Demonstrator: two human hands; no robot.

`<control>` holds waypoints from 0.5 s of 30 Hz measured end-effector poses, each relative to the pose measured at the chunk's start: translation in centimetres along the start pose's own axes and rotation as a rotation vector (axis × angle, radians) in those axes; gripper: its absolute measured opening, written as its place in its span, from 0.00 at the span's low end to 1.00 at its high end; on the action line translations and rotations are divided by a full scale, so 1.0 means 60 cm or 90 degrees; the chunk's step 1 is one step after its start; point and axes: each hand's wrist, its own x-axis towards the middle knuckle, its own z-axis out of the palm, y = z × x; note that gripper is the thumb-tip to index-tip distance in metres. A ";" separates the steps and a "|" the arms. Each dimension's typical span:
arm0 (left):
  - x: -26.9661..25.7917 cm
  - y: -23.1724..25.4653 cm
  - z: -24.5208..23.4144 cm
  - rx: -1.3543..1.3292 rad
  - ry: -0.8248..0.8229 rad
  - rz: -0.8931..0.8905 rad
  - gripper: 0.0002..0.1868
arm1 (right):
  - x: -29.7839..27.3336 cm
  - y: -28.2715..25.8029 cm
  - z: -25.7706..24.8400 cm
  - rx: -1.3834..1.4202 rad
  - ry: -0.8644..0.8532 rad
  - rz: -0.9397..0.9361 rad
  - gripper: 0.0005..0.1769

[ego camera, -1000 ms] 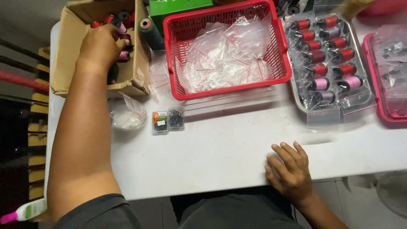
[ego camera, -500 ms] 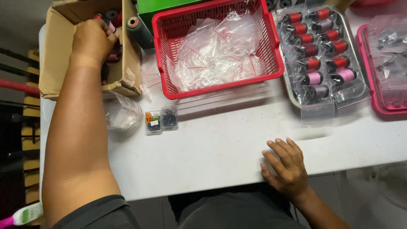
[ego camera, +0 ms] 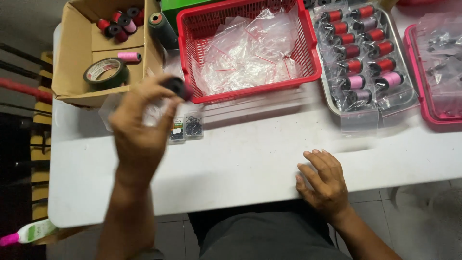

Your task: Packaging small spools of fishing line or thread into individual plastic bags.

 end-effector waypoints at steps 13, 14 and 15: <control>-0.089 -0.046 0.235 -0.067 -0.170 0.006 0.05 | -0.023 0.015 0.021 -0.020 0.008 0.041 0.10; -0.088 -0.048 0.239 -0.055 -0.176 0.004 0.05 | -0.022 0.016 0.022 -0.017 0.007 0.046 0.10; -0.091 -0.049 0.243 -0.044 -0.183 -0.003 0.05 | -0.024 0.014 0.021 -0.012 0.002 0.053 0.10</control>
